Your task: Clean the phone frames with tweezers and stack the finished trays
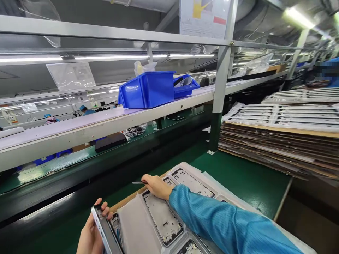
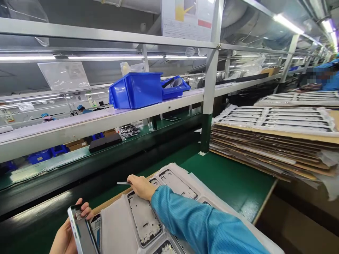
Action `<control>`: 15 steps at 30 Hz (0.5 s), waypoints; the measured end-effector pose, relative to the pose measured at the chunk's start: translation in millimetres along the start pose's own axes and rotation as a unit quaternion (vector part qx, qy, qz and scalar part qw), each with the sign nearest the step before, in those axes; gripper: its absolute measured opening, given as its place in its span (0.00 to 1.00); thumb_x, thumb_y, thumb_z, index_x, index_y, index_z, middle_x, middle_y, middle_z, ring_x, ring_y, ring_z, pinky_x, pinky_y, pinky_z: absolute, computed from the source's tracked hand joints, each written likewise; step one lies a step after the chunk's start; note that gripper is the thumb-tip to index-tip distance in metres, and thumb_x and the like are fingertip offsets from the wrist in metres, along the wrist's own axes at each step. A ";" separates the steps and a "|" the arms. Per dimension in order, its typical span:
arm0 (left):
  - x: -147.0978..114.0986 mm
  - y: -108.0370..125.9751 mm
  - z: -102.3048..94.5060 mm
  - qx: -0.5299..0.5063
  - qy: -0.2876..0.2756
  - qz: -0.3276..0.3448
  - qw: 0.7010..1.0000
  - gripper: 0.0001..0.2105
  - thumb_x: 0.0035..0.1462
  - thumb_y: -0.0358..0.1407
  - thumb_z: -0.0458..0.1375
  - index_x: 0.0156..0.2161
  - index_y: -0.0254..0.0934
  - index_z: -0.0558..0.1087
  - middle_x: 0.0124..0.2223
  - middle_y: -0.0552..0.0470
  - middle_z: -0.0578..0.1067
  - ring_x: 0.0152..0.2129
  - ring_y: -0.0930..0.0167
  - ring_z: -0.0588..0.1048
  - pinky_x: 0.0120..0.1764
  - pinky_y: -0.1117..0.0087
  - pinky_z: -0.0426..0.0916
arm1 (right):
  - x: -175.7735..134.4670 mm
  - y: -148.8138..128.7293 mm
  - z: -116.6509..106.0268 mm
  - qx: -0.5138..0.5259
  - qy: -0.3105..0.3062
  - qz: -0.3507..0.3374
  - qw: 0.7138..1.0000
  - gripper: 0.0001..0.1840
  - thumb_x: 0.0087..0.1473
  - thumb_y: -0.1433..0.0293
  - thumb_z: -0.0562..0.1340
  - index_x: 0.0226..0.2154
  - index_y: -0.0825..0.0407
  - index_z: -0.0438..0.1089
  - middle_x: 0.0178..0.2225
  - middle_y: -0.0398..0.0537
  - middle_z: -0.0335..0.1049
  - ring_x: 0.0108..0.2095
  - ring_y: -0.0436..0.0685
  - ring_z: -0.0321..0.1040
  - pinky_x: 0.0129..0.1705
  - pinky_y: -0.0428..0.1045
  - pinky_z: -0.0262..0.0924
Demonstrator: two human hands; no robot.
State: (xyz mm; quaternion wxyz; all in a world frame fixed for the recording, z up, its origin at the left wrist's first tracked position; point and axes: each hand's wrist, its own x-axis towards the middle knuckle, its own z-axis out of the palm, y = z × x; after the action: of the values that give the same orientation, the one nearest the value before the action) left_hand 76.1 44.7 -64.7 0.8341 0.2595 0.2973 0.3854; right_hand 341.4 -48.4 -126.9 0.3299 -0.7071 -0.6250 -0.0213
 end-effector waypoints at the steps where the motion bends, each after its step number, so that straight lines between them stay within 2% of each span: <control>1: -0.6 0.7 2.0 -0.012 0.007 -0.018 1.000 0.08 0.64 0.33 0.53 0.44 0.40 0.73 0.33 0.54 0.68 0.23 0.75 0.70 0.27 0.73 0.73 | 0.2 -0.3 -0.3 0.000 -0.004 0.000 1.000 0.15 0.66 0.63 0.62 0.49 0.56 0.70 0.45 0.50 0.72 0.43 0.55 0.73 0.46 0.55 0.72; 4: -4.3 -0.8 2.9 -0.001 0.012 -0.025 1.000 0.16 0.64 0.49 0.53 0.44 0.39 0.74 0.36 0.53 0.71 0.25 0.73 0.71 0.28 0.71 0.75 | 0.2 -0.5 -1.3 0.009 -0.007 0.004 1.000 0.14 0.66 0.63 0.62 0.49 0.56 0.70 0.46 0.50 0.72 0.44 0.56 0.73 0.47 0.56 0.72; 5: -6.1 -2.2 1.6 0.011 0.005 -0.015 1.000 0.17 0.63 0.51 0.54 0.43 0.40 0.74 0.37 0.52 0.72 0.26 0.72 0.72 0.29 0.70 0.75 | 0.0 -0.7 -1.5 0.014 -0.007 0.005 1.000 0.15 0.66 0.63 0.62 0.49 0.56 0.70 0.46 0.50 0.72 0.44 0.56 0.73 0.47 0.56 0.72; 8: -11.8 -6.8 -4.0 0.074 -0.046 0.018 0.996 0.13 0.55 0.44 0.63 0.45 0.43 0.75 0.38 0.54 0.77 0.29 0.70 0.76 0.34 0.68 0.76 | -0.9 -1.7 -1.8 0.032 0.003 0.006 0.999 0.14 0.66 0.63 0.62 0.48 0.56 0.71 0.46 0.50 0.73 0.43 0.56 0.73 0.47 0.55 0.72; 11: -16.1 -6.9 -4.5 0.122 -0.099 0.038 0.987 0.25 0.45 0.39 0.68 0.52 0.42 0.75 0.48 0.48 0.81 0.40 0.60 0.79 0.39 0.63 0.77 | -0.7 -4.0 -2.0 0.059 0.025 0.010 0.998 0.13 0.66 0.63 0.62 0.47 0.56 0.71 0.44 0.49 0.73 0.42 0.55 0.73 0.46 0.54 0.72; 13: -19.4 -3.3 -0.3 0.152 -0.097 0.051 0.982 0.26 0.45 0.40 0.68 0.51 0.40 0.75 0.50 0.44 0.81 0.46 0.55 0.79 0.40 0.62 0.77 | 1.5 -7.2 -3.9 0.084 0.047 0.018 0.995 0.13 0.66 0.63 0.62 0.46 0.56 0.71 0.43 0.49 0.73 0.41 0.54 0.73 0.45 0.53 0.72; 15: -24.2 2.0 4.7 0.214 -0.083 0.084 0.970 0.24 0.44 0.42 0.71 0.48 0.39 0.76 0.46 0.44 0.83 0.40 0.56 0.82 0.36 0.64 0.77 | 6.2 -14.3 -9.8 0.115 0.070 0.027 0.990 0.13 0.67 0.62 0.62 0.46 0.56 0.71 0.41 0.48 0.73 0.38 0.53 0.73 0.42 0.52 0.72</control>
State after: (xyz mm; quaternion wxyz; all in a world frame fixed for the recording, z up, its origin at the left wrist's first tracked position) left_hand 65.6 25.5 -53.0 0.7459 0.4871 0.2794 0.3583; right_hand 333.7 -47.8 -110.2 0.4527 -0.6776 -0.5795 0.0105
